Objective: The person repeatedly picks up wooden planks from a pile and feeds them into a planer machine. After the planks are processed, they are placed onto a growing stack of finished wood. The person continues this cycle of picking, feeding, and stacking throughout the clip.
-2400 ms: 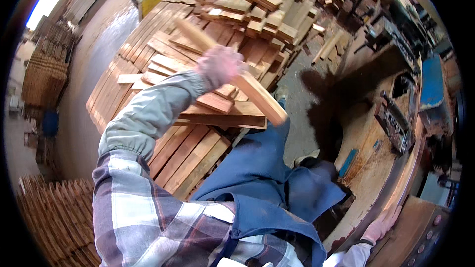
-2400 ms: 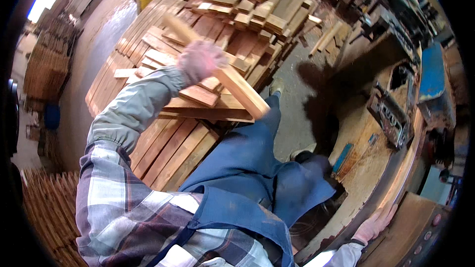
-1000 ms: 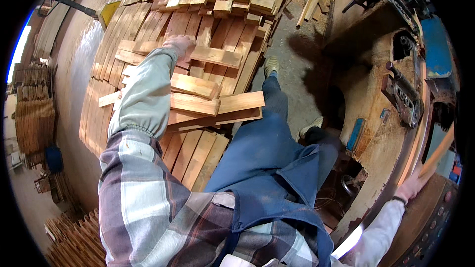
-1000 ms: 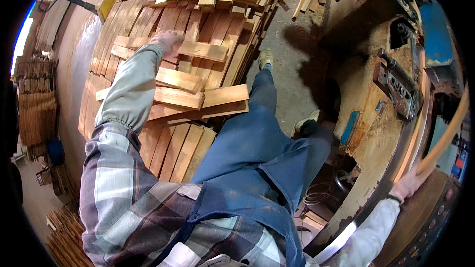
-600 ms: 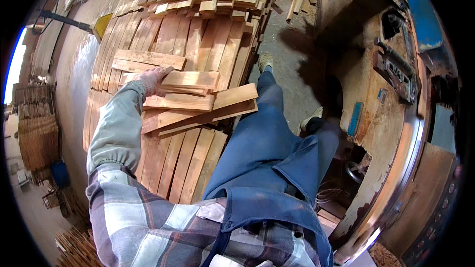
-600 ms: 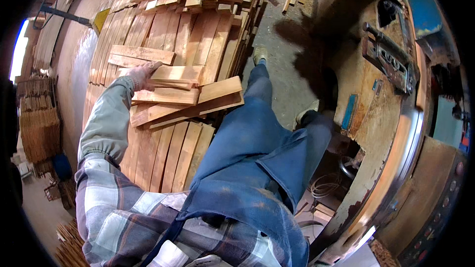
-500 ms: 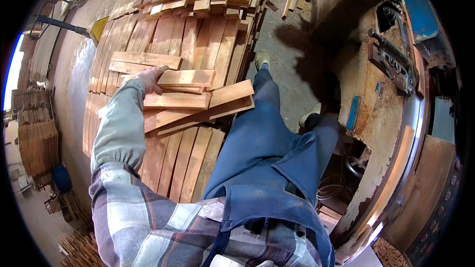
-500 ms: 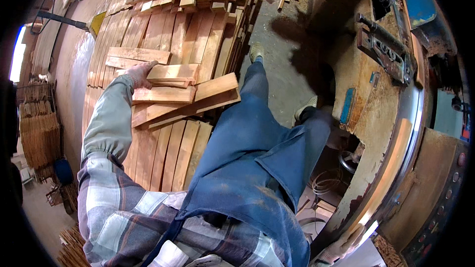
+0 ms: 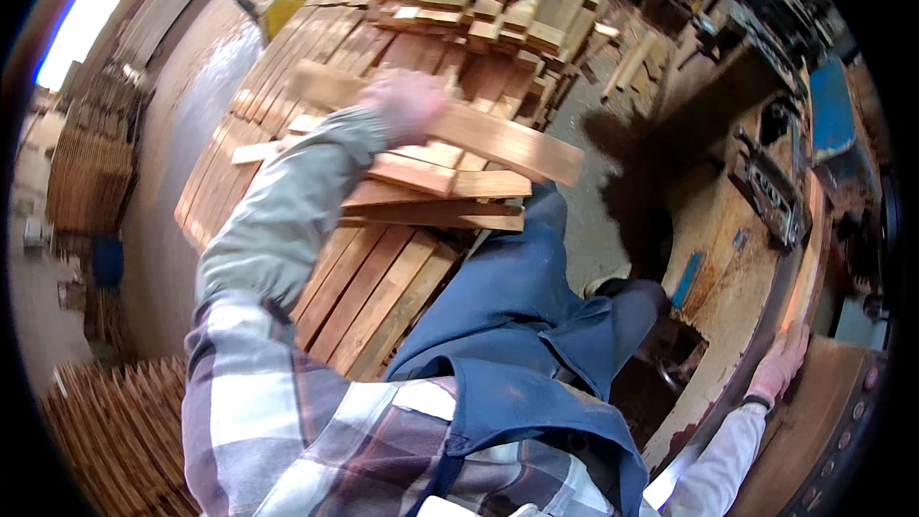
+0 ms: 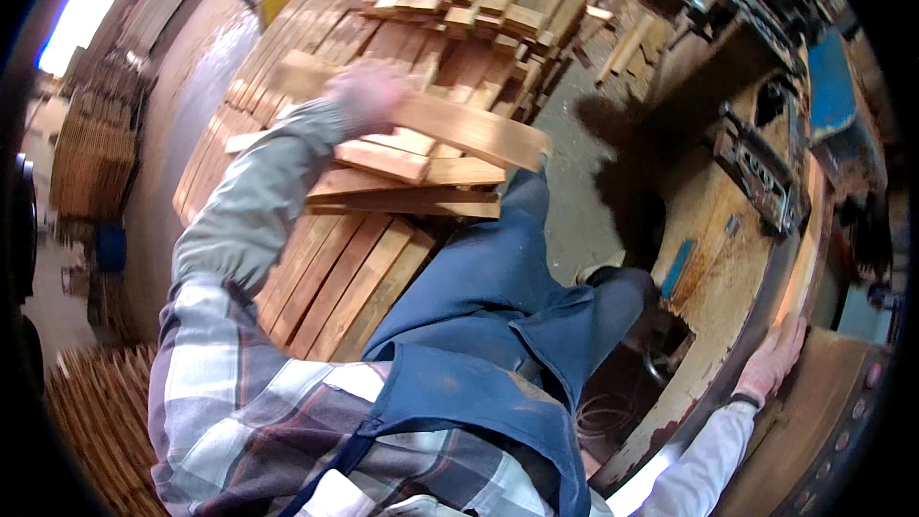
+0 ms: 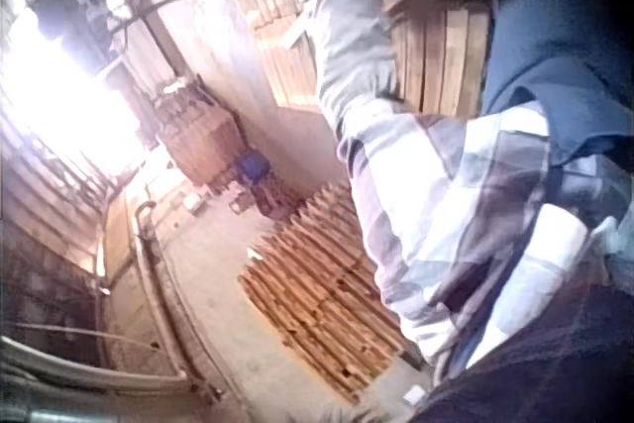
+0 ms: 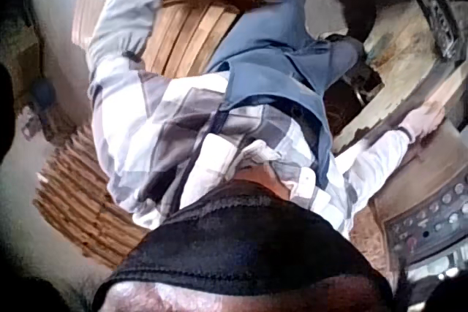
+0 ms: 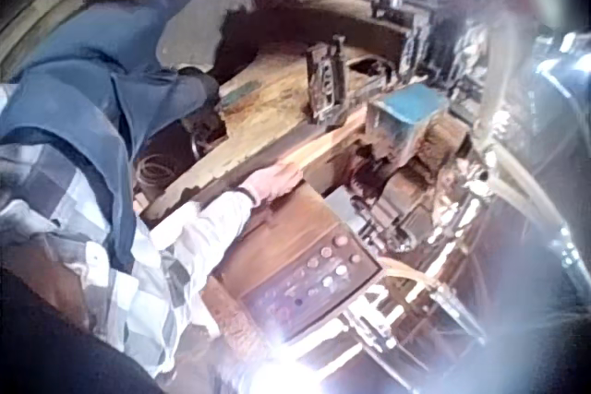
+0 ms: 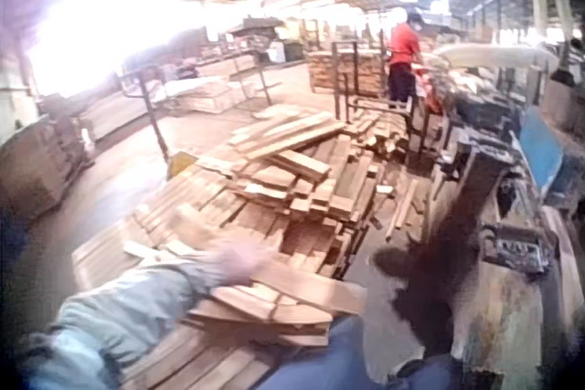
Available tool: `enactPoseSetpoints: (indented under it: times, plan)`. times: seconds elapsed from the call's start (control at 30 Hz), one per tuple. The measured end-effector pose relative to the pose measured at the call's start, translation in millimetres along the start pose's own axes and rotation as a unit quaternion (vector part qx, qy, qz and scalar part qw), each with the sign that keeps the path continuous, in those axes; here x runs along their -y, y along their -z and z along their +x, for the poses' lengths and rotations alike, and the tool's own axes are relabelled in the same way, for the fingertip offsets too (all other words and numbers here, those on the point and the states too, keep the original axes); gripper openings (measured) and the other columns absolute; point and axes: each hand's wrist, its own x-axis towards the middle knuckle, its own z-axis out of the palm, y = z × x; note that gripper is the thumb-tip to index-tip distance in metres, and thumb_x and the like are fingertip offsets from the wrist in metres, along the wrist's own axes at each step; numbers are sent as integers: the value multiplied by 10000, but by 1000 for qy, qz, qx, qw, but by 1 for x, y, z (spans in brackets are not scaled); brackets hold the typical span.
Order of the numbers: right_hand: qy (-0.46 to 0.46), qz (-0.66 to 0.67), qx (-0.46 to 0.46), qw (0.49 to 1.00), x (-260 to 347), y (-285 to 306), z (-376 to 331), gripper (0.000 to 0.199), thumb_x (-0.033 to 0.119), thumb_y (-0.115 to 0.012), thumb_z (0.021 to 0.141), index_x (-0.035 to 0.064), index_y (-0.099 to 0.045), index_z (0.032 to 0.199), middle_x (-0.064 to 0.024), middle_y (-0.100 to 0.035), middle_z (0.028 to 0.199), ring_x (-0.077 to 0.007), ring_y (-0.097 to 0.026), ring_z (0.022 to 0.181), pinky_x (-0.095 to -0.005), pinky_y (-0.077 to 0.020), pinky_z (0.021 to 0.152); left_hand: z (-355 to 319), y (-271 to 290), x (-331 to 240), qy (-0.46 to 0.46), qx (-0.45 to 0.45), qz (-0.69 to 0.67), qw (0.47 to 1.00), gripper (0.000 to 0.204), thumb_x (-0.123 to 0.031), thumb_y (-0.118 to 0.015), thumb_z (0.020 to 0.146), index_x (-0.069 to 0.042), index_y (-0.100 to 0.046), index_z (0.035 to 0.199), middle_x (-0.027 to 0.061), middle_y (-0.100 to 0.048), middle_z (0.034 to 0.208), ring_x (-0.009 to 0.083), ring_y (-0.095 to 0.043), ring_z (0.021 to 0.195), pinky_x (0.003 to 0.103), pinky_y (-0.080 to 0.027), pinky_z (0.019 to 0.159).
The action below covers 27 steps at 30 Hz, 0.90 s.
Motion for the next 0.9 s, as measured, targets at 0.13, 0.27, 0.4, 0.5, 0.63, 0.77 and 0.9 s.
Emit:
enactPoseSetpoints:
  times: [0.13,0.27,0.4,0.5,0.63,0.77,0.9]
  plan:
    - [-11,396,33,918,68,5,25,496,216,-535,1062,39,-488,1522,-161,-432,1611,-323,-411,1479,-417,-329,1224,48,88,-139,-78,-75,8,994,297,-201,-737,778,-126,-777,1063,93,-741,929,296,-717,926,511,-575,755]
    - [313,112,43,942,223,117,-49,954,219,-887,750,30,-412,1556,-204,-473,1546,-349,-436,1450,-445,-363,1216,80,138,-276,-252,-167,-47,952,255,-320,-745,809,-145,-812,982,35,-768,892,273,-739,866,464,-566,674]
    - [44,-26,98,994,129,110,-114,919,147,-854,728,86,-439,1545,-266,-626,1257,-459,-587,1156,-514,-475,1010,38,179,-384,-452,-344,-65,821,363,-346,-764,799,-158,-731,1108,51,-725,1017,270,-691,994,453,-521,853]
    - [-137,-33,109,984,111,158,-209,929,176,-768,800,195,-342,1625,-280,-616,1280,-478,-587,1154,-529,-472,1009,32,170,-367,-484,-323,-102,807,469,-365,-778,791,-168,-670,1202,62,-694,1111,268,-655,1090,445,-488,988]
    - [-109,-23,122,986,84,197,-310,846,404,-738,943,1,-350,1577,-235,-396,1608,-404,-420,1457,-459,-369,1195,70,104,-237,-323,-105,-228,913,600,-299,-834,792,-124,-638,1331,136,-703,1211,338,-663,1162,476,-514,1036]
    - [-230,15,142,963,91,198,-295,839,355,-724,954,38,-307,1610,-207,-375,1633,-402,-411,1470,-441,-391,1188,60,-48,-63,-19,-35,-207,977,530,-408,-710,839,-101,-681,1271,216,-732,1114,417,-700,1042,519,-544,916]
    - [-323,46,-34,945,55,141,-251,739,270,-636,1004,92,-296,1635,-225,-426,1604,-401,-461,1431,-453,-376,1183,30,-141,45,-75,71,-228,968,649,-412,-726,901,-91,-540,1433,247,-670,1235,431,-630,1153,494,-503,1001]
